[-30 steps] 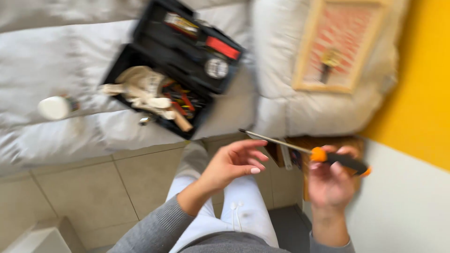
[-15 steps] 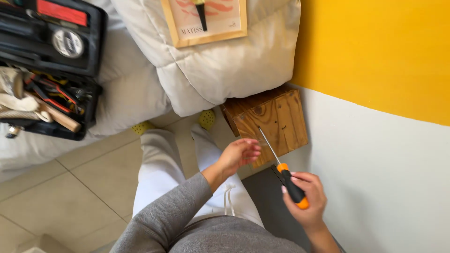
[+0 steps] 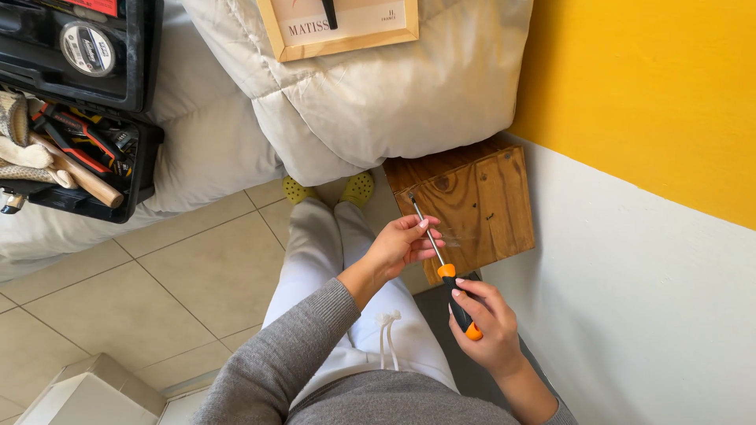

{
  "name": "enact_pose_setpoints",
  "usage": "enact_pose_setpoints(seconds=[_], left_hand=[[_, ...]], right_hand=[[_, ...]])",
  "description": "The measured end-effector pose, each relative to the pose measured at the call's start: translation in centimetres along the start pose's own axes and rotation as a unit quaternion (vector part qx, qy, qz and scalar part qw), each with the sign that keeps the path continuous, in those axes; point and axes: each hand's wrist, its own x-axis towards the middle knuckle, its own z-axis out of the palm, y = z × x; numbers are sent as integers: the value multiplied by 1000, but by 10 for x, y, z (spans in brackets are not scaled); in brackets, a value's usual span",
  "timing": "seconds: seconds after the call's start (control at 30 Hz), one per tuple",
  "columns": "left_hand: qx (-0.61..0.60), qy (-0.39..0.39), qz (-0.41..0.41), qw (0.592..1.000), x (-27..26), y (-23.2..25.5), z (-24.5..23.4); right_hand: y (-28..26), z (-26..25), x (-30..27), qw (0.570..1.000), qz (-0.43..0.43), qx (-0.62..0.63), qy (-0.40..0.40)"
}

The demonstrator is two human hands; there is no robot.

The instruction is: Repairing a small wooden shelf by removing a screw and hammering in a nail.

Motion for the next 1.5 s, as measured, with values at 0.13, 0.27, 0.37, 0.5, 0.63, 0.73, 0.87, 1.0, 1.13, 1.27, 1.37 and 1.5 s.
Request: enact_pose_setpoints(seconds=[0.13,0.27,0.37,0.5,0.63,0.73,0.87,1.0,1.13,1.27,1.37,1.5], left_hand=[[-7,-14,4,1000,8,-7,-7],[-15,-12,3,1000,15,-4,-10],[-25,-12,1,1000,15,-2,-14],[-39,-31,14,999,22,-4,-21],[-96,-53,23,994,22,4,-21],[-36,-9,12,999,27,0,-39],[217,212,161,939,82,-29,-92],[213,82,182,956,99,-47,-82],[373,228,225,871,71,-21,-61],[354,224,151,895,51,-21,-55],[343,229,168,896,61,-19,-56],[325,242,127,905,45,-11,-51]], right_hand=[[0,-3,5,1000,-8,-18,-6],[-1,-4,13,1000,5,-20,-13],[-14,-8,24,999,11,-20,-42],[-53,-18,50,984,-4,-145,-103],[-83,-19,89,935,-26,-335,-112],[-93,-11,112,823,-77,-510,-239],[-89,7,122,675,-224,-669,-216],[-98,20,119,618,-268,-698,-241],[-99,27,134,618,-250,-689,-285],[-99,25,142,643,-153,-655,-365],[-95,24,151,687,-81,-619,-371],[-90,22,157,728,79,-555,-396]])
